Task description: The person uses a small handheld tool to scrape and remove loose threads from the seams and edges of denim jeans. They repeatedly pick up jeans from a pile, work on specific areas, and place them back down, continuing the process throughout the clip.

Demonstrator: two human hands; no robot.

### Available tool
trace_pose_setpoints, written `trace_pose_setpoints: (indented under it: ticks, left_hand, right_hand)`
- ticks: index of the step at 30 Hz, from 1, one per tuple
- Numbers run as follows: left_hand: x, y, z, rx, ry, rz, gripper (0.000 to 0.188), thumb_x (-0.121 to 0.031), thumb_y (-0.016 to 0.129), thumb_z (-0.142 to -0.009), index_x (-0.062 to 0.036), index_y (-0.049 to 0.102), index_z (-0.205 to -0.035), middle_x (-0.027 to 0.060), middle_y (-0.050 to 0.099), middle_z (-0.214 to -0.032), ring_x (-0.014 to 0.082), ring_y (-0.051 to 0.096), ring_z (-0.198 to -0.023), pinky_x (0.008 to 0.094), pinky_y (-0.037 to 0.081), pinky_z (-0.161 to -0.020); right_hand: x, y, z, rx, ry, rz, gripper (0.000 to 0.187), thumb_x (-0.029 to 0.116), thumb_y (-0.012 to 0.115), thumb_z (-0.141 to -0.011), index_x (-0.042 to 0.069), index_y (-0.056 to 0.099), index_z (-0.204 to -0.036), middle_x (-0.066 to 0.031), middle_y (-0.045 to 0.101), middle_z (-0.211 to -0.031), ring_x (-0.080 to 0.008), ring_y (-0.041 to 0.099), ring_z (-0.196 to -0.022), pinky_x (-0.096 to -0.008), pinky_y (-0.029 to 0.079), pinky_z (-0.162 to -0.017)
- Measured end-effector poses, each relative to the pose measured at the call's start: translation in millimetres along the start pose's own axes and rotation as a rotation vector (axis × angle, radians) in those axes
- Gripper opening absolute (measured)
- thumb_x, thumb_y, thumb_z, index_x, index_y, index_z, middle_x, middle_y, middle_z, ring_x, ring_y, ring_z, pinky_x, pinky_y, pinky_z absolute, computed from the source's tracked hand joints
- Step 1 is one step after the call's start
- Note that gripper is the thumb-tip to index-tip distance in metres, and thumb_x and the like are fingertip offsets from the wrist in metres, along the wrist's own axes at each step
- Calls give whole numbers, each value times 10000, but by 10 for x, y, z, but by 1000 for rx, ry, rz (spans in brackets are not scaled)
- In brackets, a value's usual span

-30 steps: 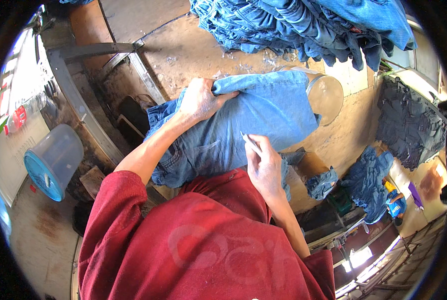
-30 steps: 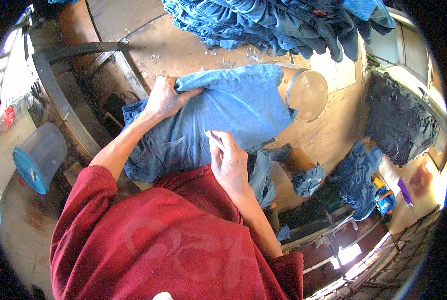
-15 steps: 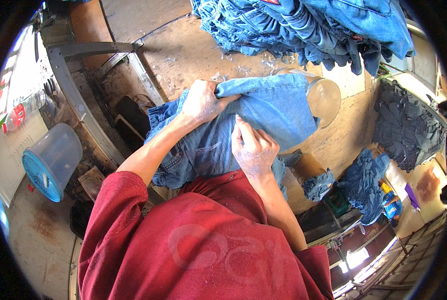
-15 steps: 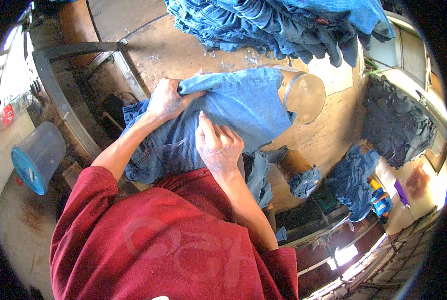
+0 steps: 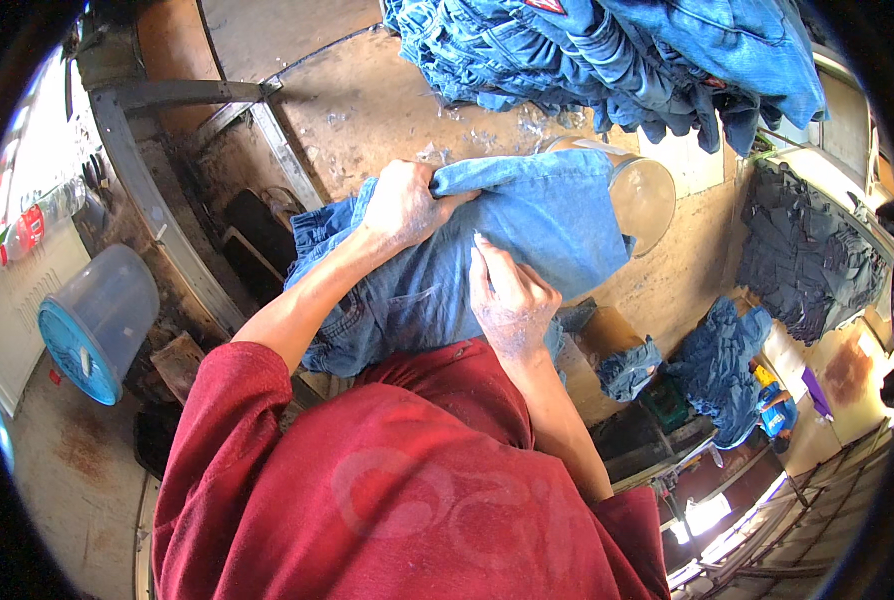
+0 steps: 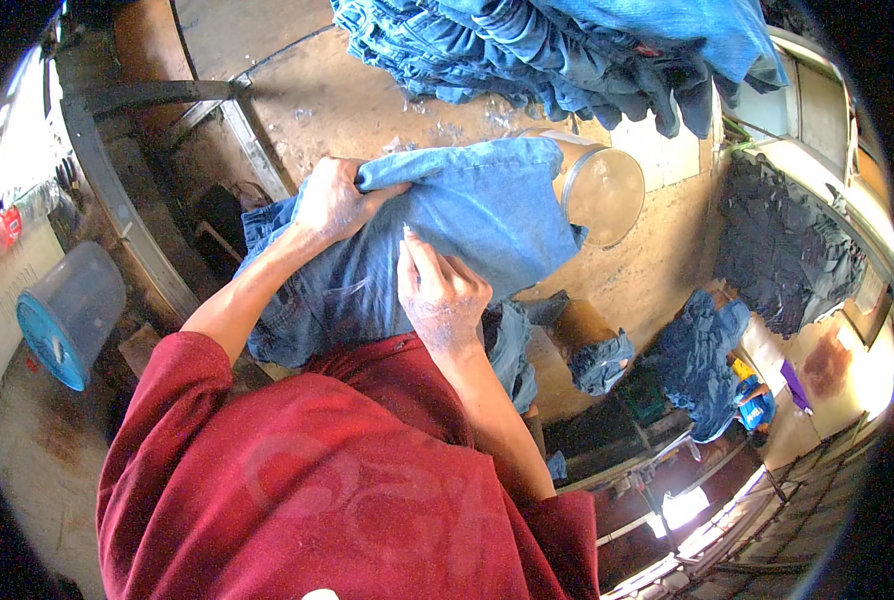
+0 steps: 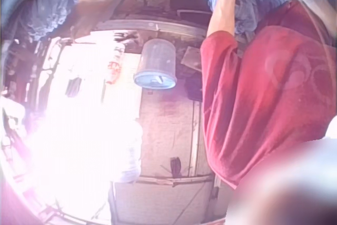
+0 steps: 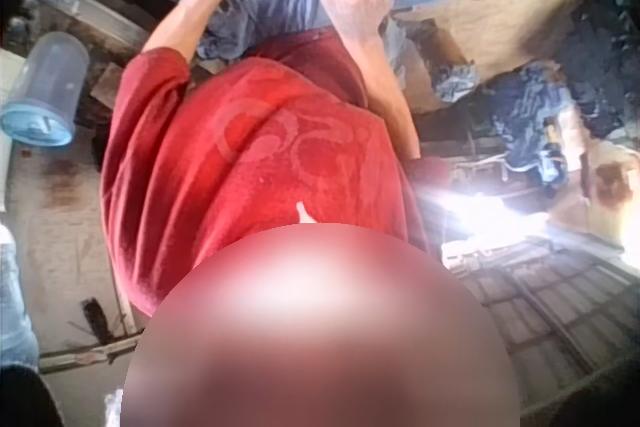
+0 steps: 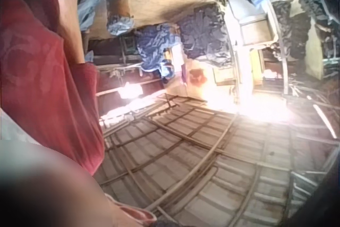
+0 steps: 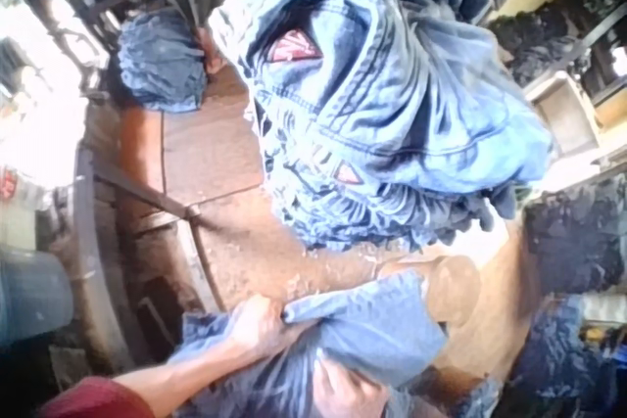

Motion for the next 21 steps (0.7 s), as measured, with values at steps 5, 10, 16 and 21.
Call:
trace_pose_setpoints:
  ticks: [5,10,16,21]
  left_hand:
    - [-27,-10,-9,-12,40,1,351,-384,851,-902,-45,823,-991,245,746,-846,388,767,-783,448,581,-701]
    - [38,28,-8,-16,6,-19,350,-383,855,-898,-48,825,-996,248,745,-845,386,767,-772,448,582,-699]
    - [89,40,-14,-27,4,-61,350,-383,865,-887,-44,823,-961,244,729,-789,381,750,-706,444,568,-662]
    - [107,47,-15,-16,-20,-96,353,-382,871,-880,-35,819,-928,244,714,-766,374,730,-669,443,557,-643]
  right_hand:
    - [37,13,-72,-33,-25,31,117,93,829,-890,122,799,-999,-47,733,-690,-211,690,-543,-340,533,-531]
    - [49,9,2,0,-43,71,162,94,838,-872,132,809,-1027,-50,691,-631,-216,665,-512,-349,512,-509]
    - [98,-250,425,-72,-92,24,300,48,839,-837,112,799,-1128,-28,688,-660,-182,665,-536,-300,514,-518]
    - [-58,-63,221,-81,-15,-50,174,47,828,-879,99,816,-1044,-59,738,-716,-214,709,-587,-338,537,-544]
Point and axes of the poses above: each hand's wrist, its own z-axis away from the middle knuckle, its own y-axis out of the palm, x = y × z, the point moved 9 cm from there along -z, towards the middle knuckle
